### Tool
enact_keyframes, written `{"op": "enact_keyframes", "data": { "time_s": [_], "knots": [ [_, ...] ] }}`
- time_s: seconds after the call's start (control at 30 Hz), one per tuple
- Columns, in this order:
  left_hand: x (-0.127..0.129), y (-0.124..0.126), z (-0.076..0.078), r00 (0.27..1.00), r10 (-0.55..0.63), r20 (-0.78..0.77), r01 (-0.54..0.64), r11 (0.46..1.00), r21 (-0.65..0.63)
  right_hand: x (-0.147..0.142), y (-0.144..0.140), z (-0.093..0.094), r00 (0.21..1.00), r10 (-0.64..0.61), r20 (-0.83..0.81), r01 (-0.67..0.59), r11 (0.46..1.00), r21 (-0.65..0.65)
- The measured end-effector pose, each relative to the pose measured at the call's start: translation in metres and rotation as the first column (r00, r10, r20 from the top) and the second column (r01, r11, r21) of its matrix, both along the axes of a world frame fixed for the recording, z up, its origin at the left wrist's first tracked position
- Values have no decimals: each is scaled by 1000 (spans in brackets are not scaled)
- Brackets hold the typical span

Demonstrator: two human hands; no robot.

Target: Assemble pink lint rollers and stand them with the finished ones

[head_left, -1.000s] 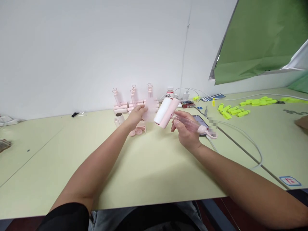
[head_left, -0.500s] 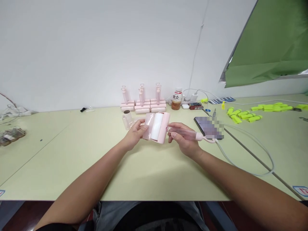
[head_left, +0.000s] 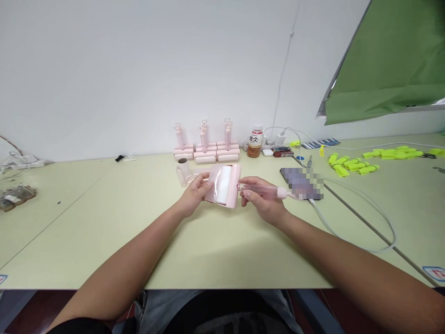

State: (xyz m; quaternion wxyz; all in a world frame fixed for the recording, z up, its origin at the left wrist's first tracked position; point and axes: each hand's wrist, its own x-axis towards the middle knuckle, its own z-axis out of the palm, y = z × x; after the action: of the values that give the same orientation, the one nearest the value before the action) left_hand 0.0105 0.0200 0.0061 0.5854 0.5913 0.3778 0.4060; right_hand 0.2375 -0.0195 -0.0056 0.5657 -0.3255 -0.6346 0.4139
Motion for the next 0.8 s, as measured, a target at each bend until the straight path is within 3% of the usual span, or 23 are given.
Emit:
{"op": "enact_keyframes", "data": {
  "time_s": [0.47,0.8],
  "knots": [
    [4,-4,-3,998,-63,-33,64,997,31,0,2,1,999,-8,-42,5,996,-90],
    [16,-13,-1,997,83,4,-82,995,-50,-4,2,4,995,-88,-51,79,984,-157]
  ]
}}
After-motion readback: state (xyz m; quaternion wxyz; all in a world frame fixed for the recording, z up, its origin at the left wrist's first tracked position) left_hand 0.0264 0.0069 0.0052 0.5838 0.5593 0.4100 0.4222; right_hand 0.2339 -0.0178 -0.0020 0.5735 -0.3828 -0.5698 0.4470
